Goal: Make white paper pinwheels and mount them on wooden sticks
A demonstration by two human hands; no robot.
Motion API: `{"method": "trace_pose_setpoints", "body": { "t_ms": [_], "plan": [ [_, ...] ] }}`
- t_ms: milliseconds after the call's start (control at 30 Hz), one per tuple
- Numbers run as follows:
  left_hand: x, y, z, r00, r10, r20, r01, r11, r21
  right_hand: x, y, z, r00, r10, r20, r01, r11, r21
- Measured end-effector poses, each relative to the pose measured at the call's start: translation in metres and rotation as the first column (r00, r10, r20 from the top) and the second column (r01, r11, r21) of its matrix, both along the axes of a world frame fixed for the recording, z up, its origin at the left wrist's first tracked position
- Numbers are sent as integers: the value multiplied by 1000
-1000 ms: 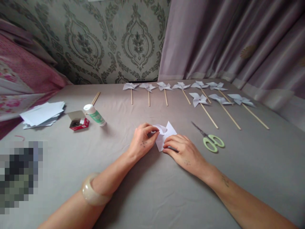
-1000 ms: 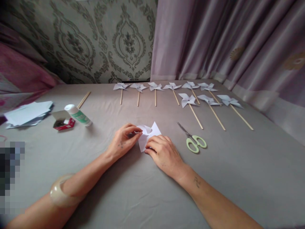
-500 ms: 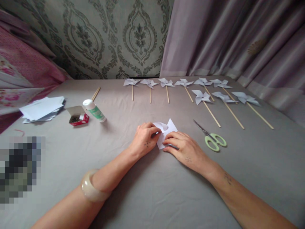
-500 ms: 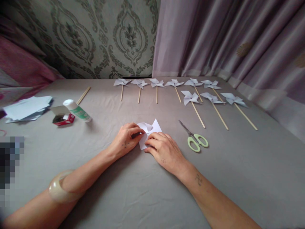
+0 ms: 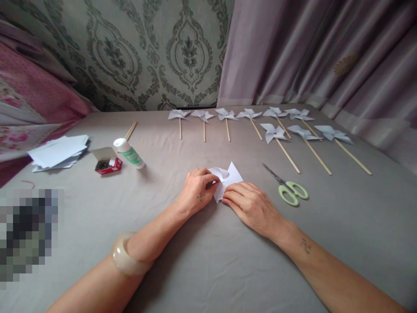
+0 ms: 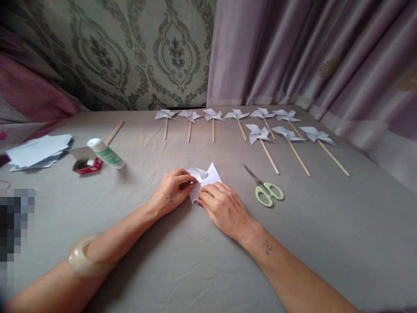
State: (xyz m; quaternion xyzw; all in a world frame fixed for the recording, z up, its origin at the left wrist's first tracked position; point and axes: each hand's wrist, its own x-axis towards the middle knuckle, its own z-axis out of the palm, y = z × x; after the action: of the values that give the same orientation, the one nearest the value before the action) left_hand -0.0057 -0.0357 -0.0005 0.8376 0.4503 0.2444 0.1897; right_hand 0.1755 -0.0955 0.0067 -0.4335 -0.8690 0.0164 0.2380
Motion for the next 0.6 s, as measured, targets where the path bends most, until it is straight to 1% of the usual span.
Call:
{"method": "trace_pose_setpoints", "body": {
  "t_ms": [100, 200, 300, 367, 467, 600],
  "plan": [
    [0, 0, -1, 1000, -5, -8, 5, 1000, 10, -1, 1, 0, 997, -20, -77, 16, 998, -60],
    [-1, 0, -1, 1000, -12, -21, 12, 1000, 18, -2, 2, -2, 979, -66, -193, 44, 992, -117],
    [-1, -1, -2, 999, -15, -36, 17, 999, 34, -4, 3, -2, 936, -163, -311, 111, 977, -180],
    [-2, -2, -2, 999, -13, -46, 15, 999, 48, -5, 4, -1, 903, -245, -354, 162, 955, -247],
    [-1, -3, -1, 998, -9, -59, 13, 998, 61, -5, 7, 3, 870, -350, -347, 231, 912, -340],
    [-1, -4, 0, 997, 0, -73, 5, 997, 73, -5, 15, 11, 872, -408, -271, 303, 884, -357]
  ]
}}
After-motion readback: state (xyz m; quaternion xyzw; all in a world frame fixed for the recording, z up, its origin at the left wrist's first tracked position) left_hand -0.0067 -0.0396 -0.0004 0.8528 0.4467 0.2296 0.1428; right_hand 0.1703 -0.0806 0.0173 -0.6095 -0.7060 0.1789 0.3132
